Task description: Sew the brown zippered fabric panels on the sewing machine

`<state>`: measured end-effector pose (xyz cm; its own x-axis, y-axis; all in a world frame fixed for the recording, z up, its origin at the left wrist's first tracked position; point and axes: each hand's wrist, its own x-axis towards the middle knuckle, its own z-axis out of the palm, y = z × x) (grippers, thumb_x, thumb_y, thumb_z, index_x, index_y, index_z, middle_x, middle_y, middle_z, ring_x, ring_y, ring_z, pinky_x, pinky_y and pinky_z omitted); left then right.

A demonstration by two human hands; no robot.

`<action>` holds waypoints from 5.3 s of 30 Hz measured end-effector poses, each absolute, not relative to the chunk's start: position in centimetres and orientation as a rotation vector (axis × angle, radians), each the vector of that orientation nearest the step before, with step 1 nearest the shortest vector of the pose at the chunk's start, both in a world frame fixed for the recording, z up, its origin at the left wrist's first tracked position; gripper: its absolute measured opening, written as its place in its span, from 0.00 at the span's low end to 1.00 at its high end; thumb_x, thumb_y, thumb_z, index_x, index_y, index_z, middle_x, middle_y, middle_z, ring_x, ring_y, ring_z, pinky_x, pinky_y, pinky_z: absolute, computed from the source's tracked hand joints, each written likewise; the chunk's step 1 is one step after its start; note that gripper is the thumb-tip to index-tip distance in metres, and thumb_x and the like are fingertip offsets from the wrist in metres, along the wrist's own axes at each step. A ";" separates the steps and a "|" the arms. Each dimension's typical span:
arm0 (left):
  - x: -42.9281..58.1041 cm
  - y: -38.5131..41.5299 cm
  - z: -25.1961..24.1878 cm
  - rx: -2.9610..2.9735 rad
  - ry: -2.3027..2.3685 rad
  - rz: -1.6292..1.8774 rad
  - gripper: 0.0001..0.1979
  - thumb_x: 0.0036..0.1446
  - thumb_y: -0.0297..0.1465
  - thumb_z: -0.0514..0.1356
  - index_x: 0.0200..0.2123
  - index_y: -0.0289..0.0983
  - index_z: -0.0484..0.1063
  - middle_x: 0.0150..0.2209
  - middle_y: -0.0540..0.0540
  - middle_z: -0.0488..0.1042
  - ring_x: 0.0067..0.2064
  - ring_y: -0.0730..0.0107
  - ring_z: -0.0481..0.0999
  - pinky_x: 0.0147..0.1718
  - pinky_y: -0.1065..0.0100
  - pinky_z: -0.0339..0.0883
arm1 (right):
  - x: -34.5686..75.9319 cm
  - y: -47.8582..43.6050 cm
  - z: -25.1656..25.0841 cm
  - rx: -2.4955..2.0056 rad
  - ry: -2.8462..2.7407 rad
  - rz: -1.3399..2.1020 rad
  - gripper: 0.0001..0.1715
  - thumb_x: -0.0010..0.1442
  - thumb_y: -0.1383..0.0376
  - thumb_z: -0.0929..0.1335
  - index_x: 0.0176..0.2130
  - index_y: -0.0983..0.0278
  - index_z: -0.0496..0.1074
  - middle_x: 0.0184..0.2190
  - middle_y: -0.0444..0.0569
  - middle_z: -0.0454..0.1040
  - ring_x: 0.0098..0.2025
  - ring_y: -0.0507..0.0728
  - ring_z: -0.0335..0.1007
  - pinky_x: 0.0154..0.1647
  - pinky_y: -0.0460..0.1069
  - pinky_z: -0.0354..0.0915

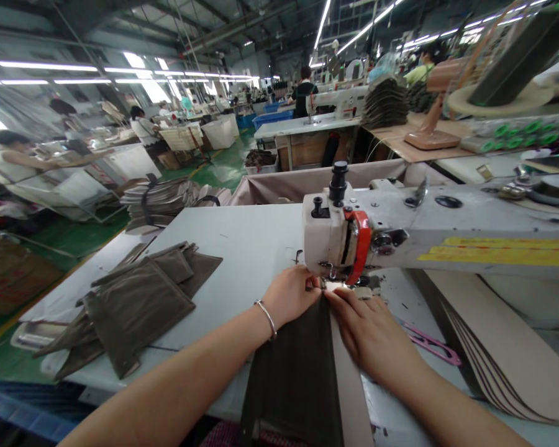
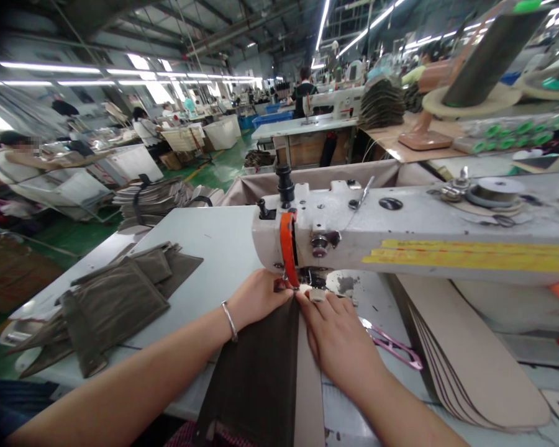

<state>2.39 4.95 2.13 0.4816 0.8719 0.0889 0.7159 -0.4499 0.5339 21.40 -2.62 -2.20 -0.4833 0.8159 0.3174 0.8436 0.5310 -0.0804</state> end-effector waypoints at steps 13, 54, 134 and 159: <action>2.6 5.9 1.3 2.361 1.371 0.476 0.06 0.55 0.28 0.58 0.33 0.36 0.75 0.32 0.46 0.77 0.35 0.64 0.75 0.34 0.67 0.68 | 21.6 -2.6 -2.2 -1.377 -2.453 -0.121 0.27 0.65 0.68 0.61 0.63 0.64 0.59 0.58 0.55 0.64 0.50 0.64 0.63 0.48 0.58 0.60; 0.2 0.5 1.3 2.778 0.999 0.321 0.17 0.66 0.35 0.53 0.57 0.38 0.63 0.60 0.43 0.66 0.66 0.59 0.56 0.65 0.53 0.49 | 21.7 -7.0 -1.9 -1.334 -2.417 0.028 0.26 0.64 0.68 0.62 0.61 0.61 0.61 0.59 0.53 0.62 0.59 0.62 0.58 0.57 0.59 0.60; 1.0 4.3 0.5 2.989 0.813 0.435 0.07 0.62 0.24 0.56 0.44 0.31 0.70 0.47 0.42 0.74 0.51 0.66 0.71 0.55 0.65 0.65 | 21.3 -2.9 -1.4 -1.411 -2.458 -0.108 0.25 0.67 0.63 0.61 0.61 0.64 0.62 0.58 0.51 0.66 0.52 0.64 0.63 0.49 0.59 0.61; 1.5 5.1 0.1 2.919 0.990 0.425 0.10 0.61 0.21 0.55 0.43 0.33 0.73 0.45 0.45 0.76 0.50 0.67 0.72 0.55 0.64 0.65 | 20.5 -2.7 -1.2 -1.447 -2.383 -0.163 0.24 0.66 0.65 0.62 0.60 0.65 0.64 0.56 0.54 0.67 0.46 0.61 0.65 0.46 0.57 0.60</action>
<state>1.47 5.12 0.11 0.7602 0.6009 0.2468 0.5926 -0.7972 0.1156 20.49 -2.71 -1.16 -0.4189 0.8378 0.3501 0.8776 0.4725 -0.0807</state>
